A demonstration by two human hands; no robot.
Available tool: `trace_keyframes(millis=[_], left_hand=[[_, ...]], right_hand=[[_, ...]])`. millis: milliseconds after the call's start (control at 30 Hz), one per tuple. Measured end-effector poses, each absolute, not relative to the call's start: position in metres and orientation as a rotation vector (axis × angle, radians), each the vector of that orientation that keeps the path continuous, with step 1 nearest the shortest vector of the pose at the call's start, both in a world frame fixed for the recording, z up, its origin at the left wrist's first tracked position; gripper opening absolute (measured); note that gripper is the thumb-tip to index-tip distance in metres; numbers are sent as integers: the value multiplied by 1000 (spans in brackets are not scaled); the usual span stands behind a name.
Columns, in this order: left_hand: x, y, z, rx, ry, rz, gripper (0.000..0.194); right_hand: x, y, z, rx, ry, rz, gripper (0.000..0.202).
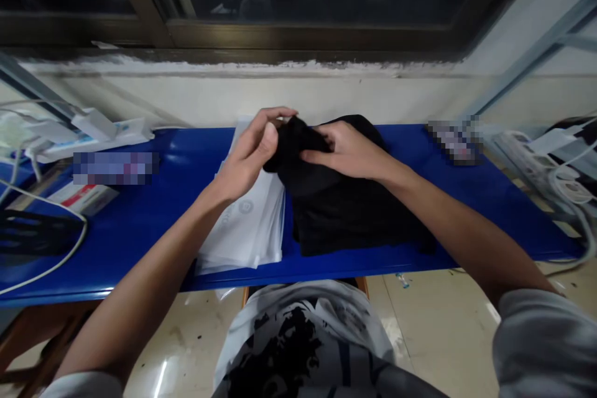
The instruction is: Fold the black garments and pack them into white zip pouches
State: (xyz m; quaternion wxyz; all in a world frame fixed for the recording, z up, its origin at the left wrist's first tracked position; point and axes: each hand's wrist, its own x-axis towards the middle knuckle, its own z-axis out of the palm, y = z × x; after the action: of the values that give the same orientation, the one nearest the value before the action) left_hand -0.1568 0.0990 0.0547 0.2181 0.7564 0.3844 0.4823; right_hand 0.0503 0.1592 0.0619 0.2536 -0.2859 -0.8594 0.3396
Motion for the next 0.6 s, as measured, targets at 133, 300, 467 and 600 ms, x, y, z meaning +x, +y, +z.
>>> trace_keyframes(millis=[133, 300, 467, 600], left_hand=[[-163, 99, 53, 2110, 1125, 1262, 57], [-170, 109, 43, 1935, 1105, 1459, 34], [-167, 108, 40, 1871, 1058, 1529, 25], [-169, 105, 43, 1851, 1173, 1540, 30]], right_hand=[[55, 166, 55, -796, -2165, 1145, 19], [58, 162, 59, -746, -1857, 1566, 24], [46, 152, 55, -877, -1561, 1726, 35], [43, 152, 56, -915, -1494, 1672, 32]])
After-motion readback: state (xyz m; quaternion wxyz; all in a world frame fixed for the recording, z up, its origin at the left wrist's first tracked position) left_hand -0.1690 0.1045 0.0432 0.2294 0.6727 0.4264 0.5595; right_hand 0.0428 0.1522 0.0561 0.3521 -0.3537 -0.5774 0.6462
